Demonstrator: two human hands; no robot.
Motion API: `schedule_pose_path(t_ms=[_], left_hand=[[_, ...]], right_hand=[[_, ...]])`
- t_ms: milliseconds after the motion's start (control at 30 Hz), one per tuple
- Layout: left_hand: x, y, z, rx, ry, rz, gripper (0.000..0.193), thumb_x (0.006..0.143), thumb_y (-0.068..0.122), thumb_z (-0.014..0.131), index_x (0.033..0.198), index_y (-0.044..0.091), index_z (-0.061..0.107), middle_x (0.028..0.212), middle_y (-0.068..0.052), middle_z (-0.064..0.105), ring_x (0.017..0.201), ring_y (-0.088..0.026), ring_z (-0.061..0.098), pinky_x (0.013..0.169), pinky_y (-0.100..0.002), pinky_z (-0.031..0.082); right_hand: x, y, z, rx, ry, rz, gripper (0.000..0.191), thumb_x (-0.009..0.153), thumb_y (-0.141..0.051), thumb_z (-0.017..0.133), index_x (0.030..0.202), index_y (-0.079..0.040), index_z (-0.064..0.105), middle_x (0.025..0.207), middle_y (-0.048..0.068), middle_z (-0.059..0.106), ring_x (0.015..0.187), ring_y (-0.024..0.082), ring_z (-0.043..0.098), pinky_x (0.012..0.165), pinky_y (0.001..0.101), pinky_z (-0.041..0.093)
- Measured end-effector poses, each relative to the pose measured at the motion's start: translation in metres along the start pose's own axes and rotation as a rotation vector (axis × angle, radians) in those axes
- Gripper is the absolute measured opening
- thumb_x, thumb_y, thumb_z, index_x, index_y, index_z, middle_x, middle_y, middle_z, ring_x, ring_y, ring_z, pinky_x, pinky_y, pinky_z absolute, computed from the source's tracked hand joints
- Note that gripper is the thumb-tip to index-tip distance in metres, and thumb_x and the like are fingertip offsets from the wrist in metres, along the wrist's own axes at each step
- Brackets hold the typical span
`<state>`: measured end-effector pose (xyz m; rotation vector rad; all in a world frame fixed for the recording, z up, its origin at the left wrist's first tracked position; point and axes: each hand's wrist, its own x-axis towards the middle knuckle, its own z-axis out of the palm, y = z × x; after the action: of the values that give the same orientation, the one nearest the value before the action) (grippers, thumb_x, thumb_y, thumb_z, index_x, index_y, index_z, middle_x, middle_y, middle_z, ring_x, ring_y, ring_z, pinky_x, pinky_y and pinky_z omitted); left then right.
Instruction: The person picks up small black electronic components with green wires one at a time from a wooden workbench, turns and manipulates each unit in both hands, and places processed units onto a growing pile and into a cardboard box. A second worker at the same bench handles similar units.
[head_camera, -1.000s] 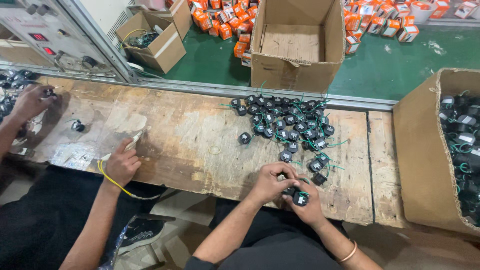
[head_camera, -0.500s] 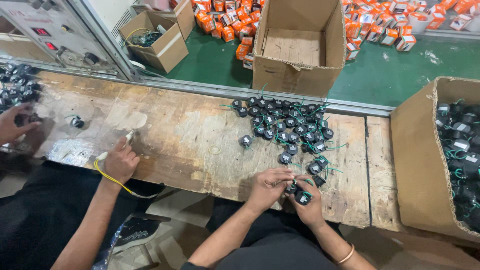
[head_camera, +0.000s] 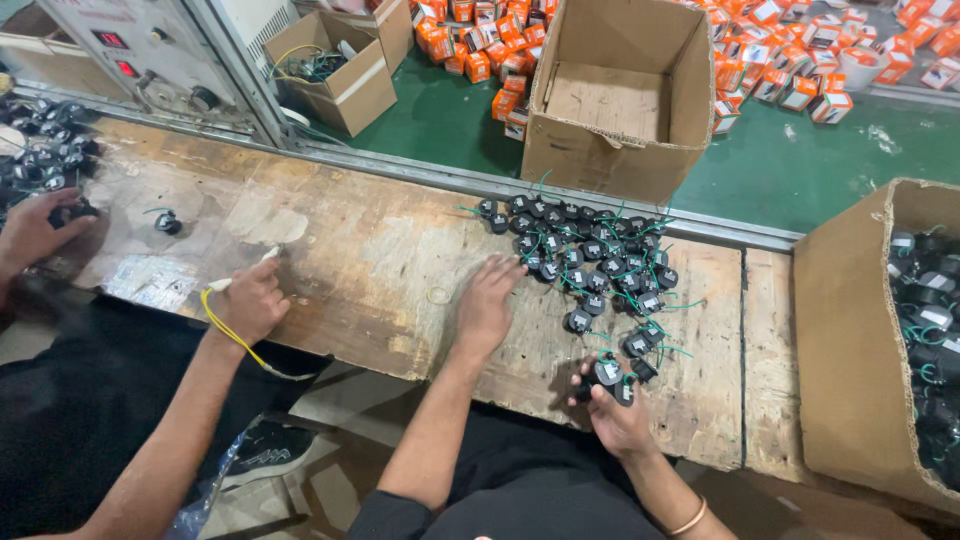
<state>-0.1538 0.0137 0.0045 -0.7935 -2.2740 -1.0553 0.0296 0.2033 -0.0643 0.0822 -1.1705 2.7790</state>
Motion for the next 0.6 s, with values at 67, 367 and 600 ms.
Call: schedule_pose_path(t_ms=[67,367,600], left_hand=[[0.003,-0.002,0.001,0.017,-0.164,-0.047,0.035,0.081,-0.003,0.061,0.106,0.015,0.078,0.129,-0.006,0.072,0.122,-0.030,0.065,0.101,-0.040,0.052],[-0.011,-0.005,-0.022,-0.054,-0.178,-0.027,0.013,0.074,0.007,0.079,0.087,0.011,0.081,0.091,-0.009,0.072,0.095,-0.036,0.067,0.084,-0.043,0.054],[-0.056,0.054,-0.004,-0.777,-0.289,-0.021,0.018,0.078,0.002,0.084,0.094,0.008,0.079,0.096,-0.007,0.074,0.093,-0.022,0.072,0.081,-0.032,0.058]], right_hand=[[0.000,0.001,-0.001,0.006,0.003,0.002,0.051,0.091,-0.009,0.077,0.134,-0.008,0.050,0.121,0.011,0.056,0.112,0.028,0.060,0.083,0.0438,0.057],[0.000,-0.001,0.000,0.241,0.113,-0.024,0.049,0.095,-0.016,0.073,0.138,-0.012,0.050,0.128,0.009,0.057,0.117,0.026,0.060,0.090,0.0431,0.057],[0.003,0.000,0.007,0.070,0.082,0.023,0.056,0.090,-0.015,0.075,0.138,-0.010,0.046,0.133,0.008,0.058,0.122,0.023,0.061,0.100,0.0422,0.058]])
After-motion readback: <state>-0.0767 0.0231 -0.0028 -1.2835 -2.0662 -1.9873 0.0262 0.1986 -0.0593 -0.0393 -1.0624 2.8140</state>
